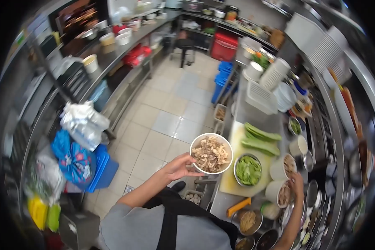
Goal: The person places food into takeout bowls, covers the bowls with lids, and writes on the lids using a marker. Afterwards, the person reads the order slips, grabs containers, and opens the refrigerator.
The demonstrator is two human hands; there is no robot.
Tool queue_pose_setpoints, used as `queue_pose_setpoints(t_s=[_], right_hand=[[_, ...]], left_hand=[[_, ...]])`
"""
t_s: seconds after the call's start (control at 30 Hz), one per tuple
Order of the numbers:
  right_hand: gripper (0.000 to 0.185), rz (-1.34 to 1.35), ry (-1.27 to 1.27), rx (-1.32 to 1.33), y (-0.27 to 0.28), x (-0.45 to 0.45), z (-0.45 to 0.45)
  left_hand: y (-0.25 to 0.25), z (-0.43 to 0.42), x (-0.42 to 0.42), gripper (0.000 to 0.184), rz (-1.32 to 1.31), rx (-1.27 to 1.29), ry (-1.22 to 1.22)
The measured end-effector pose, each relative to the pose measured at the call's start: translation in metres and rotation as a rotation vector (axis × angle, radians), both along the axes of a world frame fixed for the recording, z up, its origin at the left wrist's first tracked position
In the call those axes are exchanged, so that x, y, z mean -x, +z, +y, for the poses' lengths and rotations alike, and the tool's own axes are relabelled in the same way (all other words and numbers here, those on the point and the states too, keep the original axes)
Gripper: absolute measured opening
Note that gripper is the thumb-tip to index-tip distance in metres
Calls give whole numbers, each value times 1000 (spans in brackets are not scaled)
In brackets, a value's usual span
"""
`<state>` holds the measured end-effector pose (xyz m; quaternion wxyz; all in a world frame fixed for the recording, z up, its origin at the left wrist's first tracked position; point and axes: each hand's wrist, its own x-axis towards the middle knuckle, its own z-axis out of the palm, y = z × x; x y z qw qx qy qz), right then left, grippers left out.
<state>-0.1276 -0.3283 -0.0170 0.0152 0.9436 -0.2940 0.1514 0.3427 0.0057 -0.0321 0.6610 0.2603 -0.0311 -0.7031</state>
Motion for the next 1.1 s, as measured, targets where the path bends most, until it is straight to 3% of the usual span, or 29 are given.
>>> queue_pose_setpoints(t_s=[0.07, 0.2, 0.3, 0.43, 0.77, 1.0, 1.1], right_hand=[[21, 108, -124, -95, 44, -22, 9], [21, 176, -81, -3, 110, -85, 24], [19, 209, -20, 31, 142, -157, 31], [18, 287, 153, 72, 175, -290, 41], [20, 311, 728, 44, 162, -666, 19], [18, 307, 1046, 97, 105, -925, -20], [14, 271, 1148, 115, 80, -1035, -25]], left_hand=[[2, 9, -19, 46, 8, -4, 86], [3, 22, -65, 50, 20, -34, 282], [-4, 30, -112, 62, 76, -20, 419], [2, 41, -190, 59, 91, -21, 608], [-16, 43, -472, 60, 73, 74, 869], [-79, -10, -714, 67, 210, -33, 1055], [-85, -29, -796, 68, 120, -9, 1109]])
